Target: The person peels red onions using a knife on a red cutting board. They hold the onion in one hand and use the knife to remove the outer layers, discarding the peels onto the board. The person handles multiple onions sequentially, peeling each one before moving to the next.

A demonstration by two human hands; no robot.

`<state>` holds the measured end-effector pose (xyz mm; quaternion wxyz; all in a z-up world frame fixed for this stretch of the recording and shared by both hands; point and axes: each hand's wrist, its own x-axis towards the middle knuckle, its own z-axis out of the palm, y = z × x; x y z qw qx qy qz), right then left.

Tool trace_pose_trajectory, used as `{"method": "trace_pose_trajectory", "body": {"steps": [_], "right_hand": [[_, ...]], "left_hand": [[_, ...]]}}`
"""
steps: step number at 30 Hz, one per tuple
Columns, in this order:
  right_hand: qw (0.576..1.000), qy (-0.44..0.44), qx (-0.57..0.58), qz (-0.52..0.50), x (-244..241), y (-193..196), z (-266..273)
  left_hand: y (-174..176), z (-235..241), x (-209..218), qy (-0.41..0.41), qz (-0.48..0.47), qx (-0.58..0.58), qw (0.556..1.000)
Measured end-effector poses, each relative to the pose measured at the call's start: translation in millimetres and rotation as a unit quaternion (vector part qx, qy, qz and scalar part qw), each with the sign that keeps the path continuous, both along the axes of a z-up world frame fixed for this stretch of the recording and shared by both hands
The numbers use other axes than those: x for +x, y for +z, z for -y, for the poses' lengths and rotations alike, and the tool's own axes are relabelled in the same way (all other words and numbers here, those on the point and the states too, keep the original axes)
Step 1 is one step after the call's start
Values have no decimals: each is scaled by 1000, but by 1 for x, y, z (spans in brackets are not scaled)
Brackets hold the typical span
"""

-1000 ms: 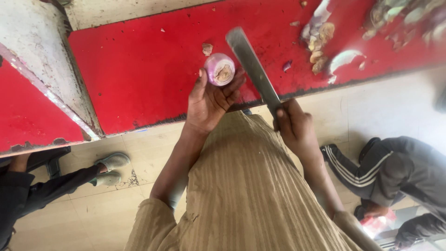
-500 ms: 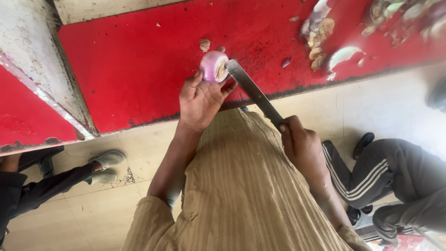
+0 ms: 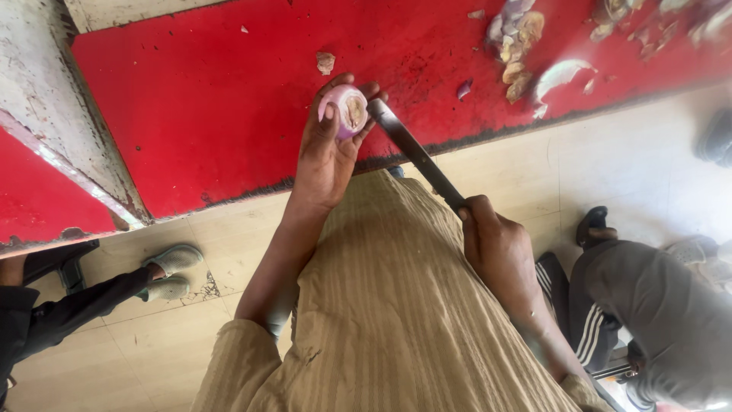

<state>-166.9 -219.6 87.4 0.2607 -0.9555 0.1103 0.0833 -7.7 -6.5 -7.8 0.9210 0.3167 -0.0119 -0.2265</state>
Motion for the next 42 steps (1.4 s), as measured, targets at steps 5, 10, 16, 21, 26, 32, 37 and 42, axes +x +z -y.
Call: {"method": "trace_pose_trajectory", "body": {"steps": [5, 10, 16, 21, 26, 32, 37, 42], "right_hand": [[1000, -1, -4, -16, 0, 0, -4], [997, -14, 63, -41, 0, 5, -1], [995, -3, 61, -76, 7, 19, 11], [997, 21, -7, -73, 2, 33, 8], [991, 33, 113, -61, 4, 7, 20], [963, 25, 262, -61, 9, -17, 38], [976, -3, 208, -65, 4, -17, 36], [963, 0, 263, -55, -1, -22, 38]], "left_hand": [[2, 3, 0, 5, 45, 52, 998], [7, 4, -5, -9, 91, 109, 990], [9, -5, -3, -47, 94, 102, 989], [7, 1, -5, -38, 133, 154, 978], [14, -3, -1, -52, 115, 170, 977], [19, 2, 6, -56, 92, 120, 987], [13, 15, 11, -76, -18, -22, 997], [11, 32, -2, -6, 62, 57, 996]]}}
